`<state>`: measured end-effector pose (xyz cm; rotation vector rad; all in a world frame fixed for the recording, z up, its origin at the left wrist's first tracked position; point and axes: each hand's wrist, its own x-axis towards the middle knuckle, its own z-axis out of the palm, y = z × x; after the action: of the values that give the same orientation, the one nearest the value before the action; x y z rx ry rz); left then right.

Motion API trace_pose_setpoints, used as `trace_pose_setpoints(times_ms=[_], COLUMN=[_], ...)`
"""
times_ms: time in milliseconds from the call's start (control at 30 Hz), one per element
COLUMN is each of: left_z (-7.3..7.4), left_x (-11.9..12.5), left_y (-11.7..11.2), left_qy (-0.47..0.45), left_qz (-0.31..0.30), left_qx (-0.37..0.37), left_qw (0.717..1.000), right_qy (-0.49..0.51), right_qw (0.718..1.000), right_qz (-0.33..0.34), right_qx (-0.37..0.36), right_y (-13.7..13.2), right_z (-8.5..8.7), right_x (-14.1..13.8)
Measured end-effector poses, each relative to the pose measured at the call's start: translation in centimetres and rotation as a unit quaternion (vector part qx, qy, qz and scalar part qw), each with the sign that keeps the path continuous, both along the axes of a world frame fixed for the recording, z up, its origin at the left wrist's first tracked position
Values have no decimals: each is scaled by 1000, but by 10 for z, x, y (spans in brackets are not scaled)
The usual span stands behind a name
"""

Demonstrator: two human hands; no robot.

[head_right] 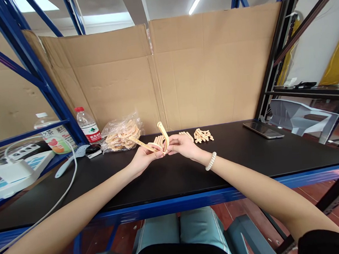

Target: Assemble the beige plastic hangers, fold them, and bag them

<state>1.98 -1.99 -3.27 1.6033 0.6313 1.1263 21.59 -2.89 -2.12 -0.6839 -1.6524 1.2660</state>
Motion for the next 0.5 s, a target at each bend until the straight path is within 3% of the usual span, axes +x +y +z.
trace_pose_setpoints(times_ms=[300, 500], left_z=[-4, -8], left_x=[2, 6], left_y=[1, -5], left_qy=[-27, -52], left_qz=[12, 34], left_qx=[13, -25], left_qw=[999, 998], right_qy=[-29, -53], right_qw=[998, 993], right_qz=[-48, -75], right_qx=[25, 79], right_y=[1, 1], right_z=[0, -5], right_x=[1, -4])
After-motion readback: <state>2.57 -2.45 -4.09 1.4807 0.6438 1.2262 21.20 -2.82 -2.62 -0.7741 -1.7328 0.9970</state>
